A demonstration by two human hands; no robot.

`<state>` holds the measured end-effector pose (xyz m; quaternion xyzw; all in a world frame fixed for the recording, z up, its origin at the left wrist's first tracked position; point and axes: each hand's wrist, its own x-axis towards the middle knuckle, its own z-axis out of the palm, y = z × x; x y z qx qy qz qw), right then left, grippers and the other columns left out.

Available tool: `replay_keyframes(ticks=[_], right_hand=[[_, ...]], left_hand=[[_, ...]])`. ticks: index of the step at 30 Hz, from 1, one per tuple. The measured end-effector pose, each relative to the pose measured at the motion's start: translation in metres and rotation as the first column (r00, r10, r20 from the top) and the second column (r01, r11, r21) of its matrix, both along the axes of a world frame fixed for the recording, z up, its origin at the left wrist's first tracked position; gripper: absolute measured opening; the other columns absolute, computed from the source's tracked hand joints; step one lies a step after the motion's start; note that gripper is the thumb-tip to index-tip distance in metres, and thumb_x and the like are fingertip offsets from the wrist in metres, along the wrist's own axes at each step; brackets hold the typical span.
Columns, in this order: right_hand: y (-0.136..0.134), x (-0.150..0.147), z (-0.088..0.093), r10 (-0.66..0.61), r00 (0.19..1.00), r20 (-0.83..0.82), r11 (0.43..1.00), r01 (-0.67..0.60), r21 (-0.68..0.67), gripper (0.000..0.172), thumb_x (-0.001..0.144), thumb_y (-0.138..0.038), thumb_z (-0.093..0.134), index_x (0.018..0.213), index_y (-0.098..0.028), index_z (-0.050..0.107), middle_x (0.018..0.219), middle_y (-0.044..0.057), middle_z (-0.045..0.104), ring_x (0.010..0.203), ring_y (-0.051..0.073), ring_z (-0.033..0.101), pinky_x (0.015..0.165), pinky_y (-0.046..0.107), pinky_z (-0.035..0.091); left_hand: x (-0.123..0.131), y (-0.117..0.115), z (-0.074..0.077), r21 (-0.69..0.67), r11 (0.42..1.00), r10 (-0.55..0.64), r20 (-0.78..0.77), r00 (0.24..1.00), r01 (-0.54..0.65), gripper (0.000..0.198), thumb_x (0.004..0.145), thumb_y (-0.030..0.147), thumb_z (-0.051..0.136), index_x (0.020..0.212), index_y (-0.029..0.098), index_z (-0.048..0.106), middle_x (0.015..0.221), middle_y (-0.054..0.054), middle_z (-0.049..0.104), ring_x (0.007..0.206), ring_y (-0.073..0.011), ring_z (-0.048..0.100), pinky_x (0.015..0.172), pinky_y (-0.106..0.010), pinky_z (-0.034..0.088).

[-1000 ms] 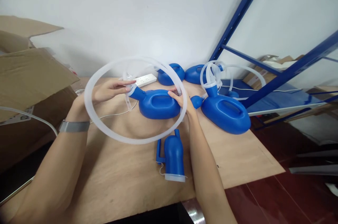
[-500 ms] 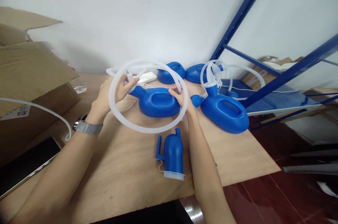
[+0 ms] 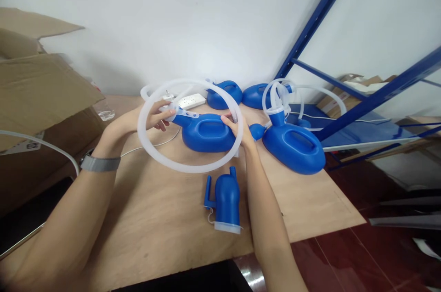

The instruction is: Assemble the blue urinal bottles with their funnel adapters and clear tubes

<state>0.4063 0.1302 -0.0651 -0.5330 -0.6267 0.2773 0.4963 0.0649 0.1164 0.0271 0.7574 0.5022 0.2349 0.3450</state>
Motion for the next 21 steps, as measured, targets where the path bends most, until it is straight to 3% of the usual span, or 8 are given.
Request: replay_keyframes(ticks=[5, 10, 18, 21], right_hand=[[0.004, 0.003, -0.004, 0.031, 0.999, -0.017, 0.998, -0.03, 0.057, 0.044, 0.081, -0.066, 0.08, 0.094, -0.026, 0.066, 0.095, 0.002, 0.07, 0.096, 0.025, 0.068, 0.094, 0.04, 0.055], [0.003, 0.003, -0.003, 0.058, 0.997, -0.046, 0.998, -0.056, 0.04, 0.044, 0.079, -0.063, 0.083, 0.091, -0.026, 0.062, 0.091, 0.001, 0.066, 0.089, 0.022, 0.065, 0.088, 0.039, 0.056], [0.01, 0.005, -0.003, 0.085, 0.995, -0.044, 0.996, -0.085, 0.008, 0.05, 0.07, -0.063, 0.087, 0.086, -0.027, 0.058, 0.082, -0.002, 0.061, 0.077, 0.018, 0.058, 0.078, 0.035, 0.053], [0.015, 0.007, -0.006, 0.096, 0.995, -0.041, 0.995, -0.095, 0.028, 0.049, 0.07, -0.063, 0.088, 0.084, -0.027, 0.058, 0.077, -0.003, 0.055, 0.072, 0.017, 0.053, 0.072, 0.033, 0.05]], left_hand=[[0.011, -0.001, 0.0, -0.014, 0.994, 0.11, 0.004, 0.994, -0.109, 0.046, 0.094, 0.066, 0.058, 0.104, 0.021, 0.063, 0.066, -0.004, 0.071, 0.062, -0.0236, 0.073, 0.058, -0.03, 0.057], [0.021, 0.002, -0.001, -0.027, 0.977, 0.21, 0.006, 0.978, -0.209, 0.04, 0.097, 0.057, 0.051, 0.087, 0.02, 0.063, 0.056, -0.003, 0.066, 0.052, -0.0213, 0.068, 0.052, -0.03, 0.053], [0.027, 0.003, -0.007, 0.062, 0.965, 0.255, 0.02, 0.967, -0.256, 0.042, 0.097, 0.057, 0.051, 0.078, 0.021, 0.06, 0.05, -0.001, 0.06, 0.044, -0.0187, 0.06, 0.05, -0.03, 0.045], [0.032, -0.001, -0.009, 0.196, 0.945, 0.274, -0.049, 0.96, -0.26, 0.047, 0.102, 0.056, 0.045, 0.073, 0.021, 0.057, 0.051, -0.002, 0.058, 0.049, -0.0188, 0.059, 0.055, -0.031, 0.042]])
